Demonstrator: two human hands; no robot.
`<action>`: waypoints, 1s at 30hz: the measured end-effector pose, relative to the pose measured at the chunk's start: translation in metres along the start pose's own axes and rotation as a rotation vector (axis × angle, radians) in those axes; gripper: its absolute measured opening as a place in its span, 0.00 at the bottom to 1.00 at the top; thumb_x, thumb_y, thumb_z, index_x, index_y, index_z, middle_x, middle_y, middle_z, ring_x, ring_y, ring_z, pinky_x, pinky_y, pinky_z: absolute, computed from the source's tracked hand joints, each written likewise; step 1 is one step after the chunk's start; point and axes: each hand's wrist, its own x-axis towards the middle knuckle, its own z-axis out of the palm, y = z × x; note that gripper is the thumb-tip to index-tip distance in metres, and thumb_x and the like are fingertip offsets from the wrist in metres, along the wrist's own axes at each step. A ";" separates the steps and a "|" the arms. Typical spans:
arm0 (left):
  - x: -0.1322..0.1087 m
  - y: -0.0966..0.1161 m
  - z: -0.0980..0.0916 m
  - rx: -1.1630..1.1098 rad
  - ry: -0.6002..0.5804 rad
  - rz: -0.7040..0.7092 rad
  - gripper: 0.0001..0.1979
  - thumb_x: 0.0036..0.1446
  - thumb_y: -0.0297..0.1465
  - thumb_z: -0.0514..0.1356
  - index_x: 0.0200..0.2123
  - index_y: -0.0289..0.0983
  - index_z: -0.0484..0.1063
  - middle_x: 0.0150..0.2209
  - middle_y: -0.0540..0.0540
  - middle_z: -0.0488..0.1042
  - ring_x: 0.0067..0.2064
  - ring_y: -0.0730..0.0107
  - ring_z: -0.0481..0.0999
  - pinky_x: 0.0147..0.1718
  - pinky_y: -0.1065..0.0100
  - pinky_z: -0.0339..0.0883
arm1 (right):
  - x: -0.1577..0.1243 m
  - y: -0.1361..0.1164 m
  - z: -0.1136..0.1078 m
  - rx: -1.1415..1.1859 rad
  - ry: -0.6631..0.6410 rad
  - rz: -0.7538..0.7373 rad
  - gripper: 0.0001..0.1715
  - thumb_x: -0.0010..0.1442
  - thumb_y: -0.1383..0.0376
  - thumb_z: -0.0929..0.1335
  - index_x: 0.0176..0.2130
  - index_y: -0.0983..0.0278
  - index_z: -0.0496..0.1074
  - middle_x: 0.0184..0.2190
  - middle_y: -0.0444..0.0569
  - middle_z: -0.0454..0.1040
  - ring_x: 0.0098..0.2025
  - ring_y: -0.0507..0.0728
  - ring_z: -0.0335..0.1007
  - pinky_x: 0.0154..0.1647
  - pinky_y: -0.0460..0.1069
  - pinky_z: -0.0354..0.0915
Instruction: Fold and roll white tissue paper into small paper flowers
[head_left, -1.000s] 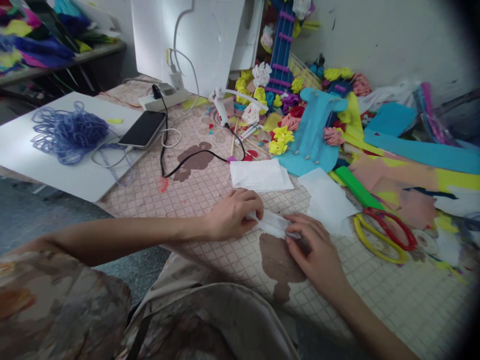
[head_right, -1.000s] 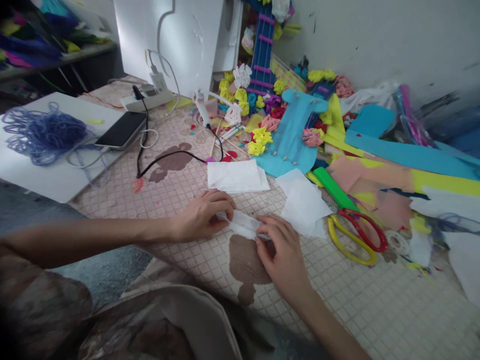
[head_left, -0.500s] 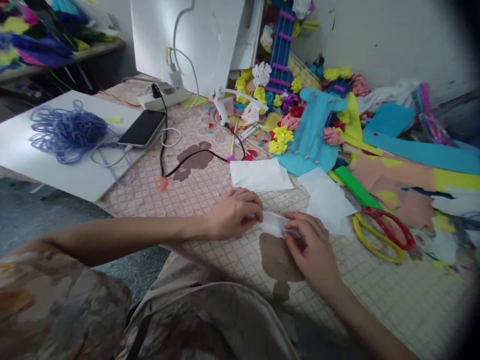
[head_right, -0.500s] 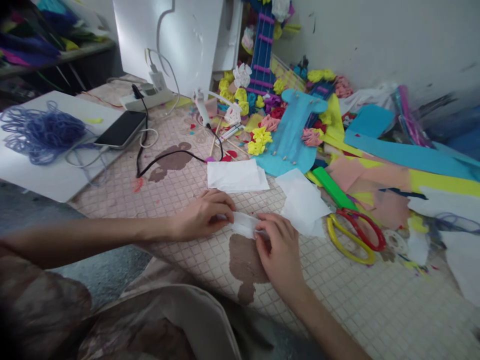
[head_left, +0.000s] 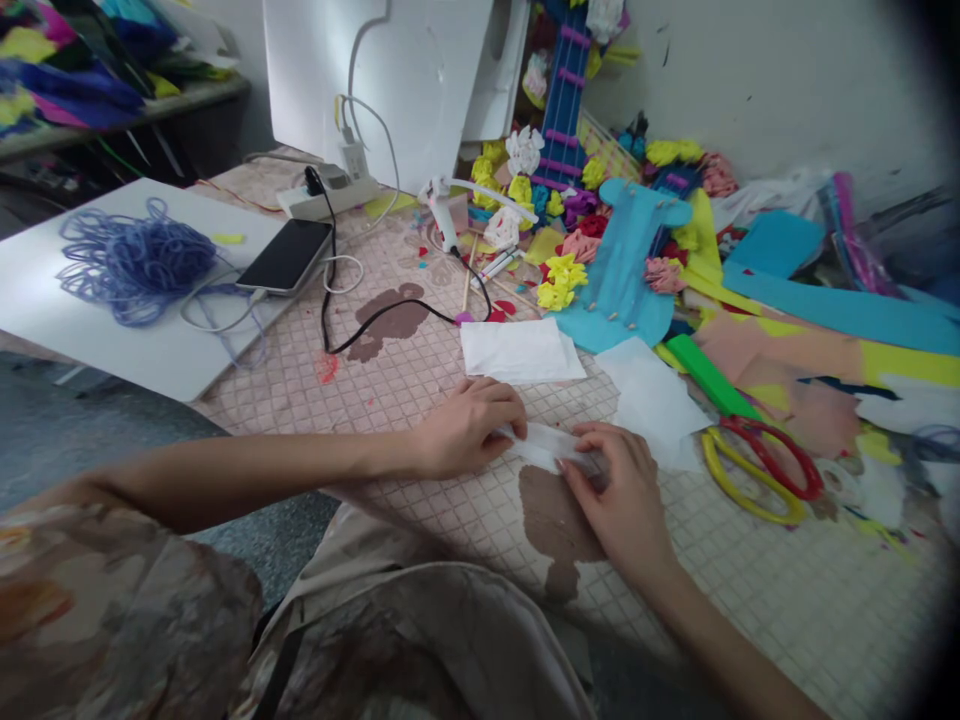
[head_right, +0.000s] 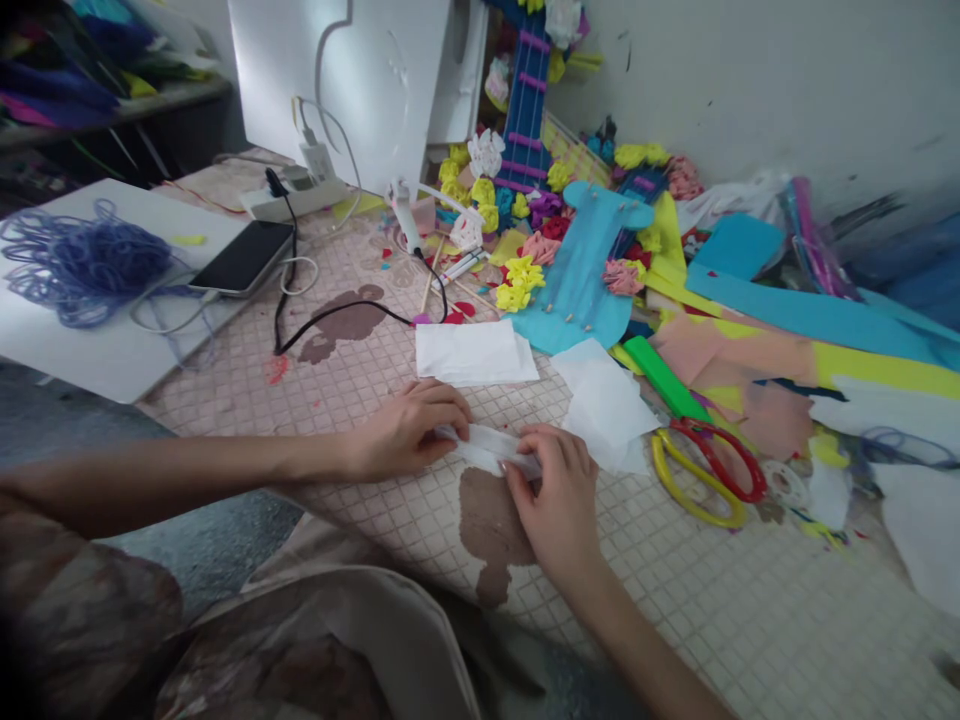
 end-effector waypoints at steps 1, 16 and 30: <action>0.000 0.000 0.000 0.001 0.006 -0.012 0.10 0.51 0.22 0.58 0.38 0.37 0.70 0.43 0.47 0.73 0.48 0.64 0.68 0.49 0.61 0.57 | -0.001 0.001 -0.001 0.026 0.007 -0.007 0.07 0.59 0.66 0.67 0.38 0.61 0.63 0.45 0.51 0.71 0.48 0.63 0.64 0.49 0.59 0.60; 0.001 -0.004 -0.005 0.152 -0.044 0.158 0.08 0.59 0.30 0.57 0.41 0.38 0.73 0.45 0.46 0.73 0.48 0.65 0.68 0.50 0.62 0.57 | -0.005 0.010 -0.015 -0.183 -0.120 -0.455 0.18 0.62 0.71 0.66 0.52 0.68 0.67 0.49 0.55 0.73 0.51 0.63 0.64 0.53 0.60 0.62; 0.000 -0.002 -0.010 0.473 -0.111 0.431 0.12 0.66 0.31 0.47 0.40 0.36 0.69 0.42 0.42 0.74 0.46 0.65 0.70 0.46 0.64 0.63 | 0.000 0.023 -0.026 -0.218 -0.241 -0.603 0.21 0.62 0.72 0.65 0.55 0.66 0.67 0.54 0.56 0.70 0.56 0.63 0.64 0.57 0.62 0.63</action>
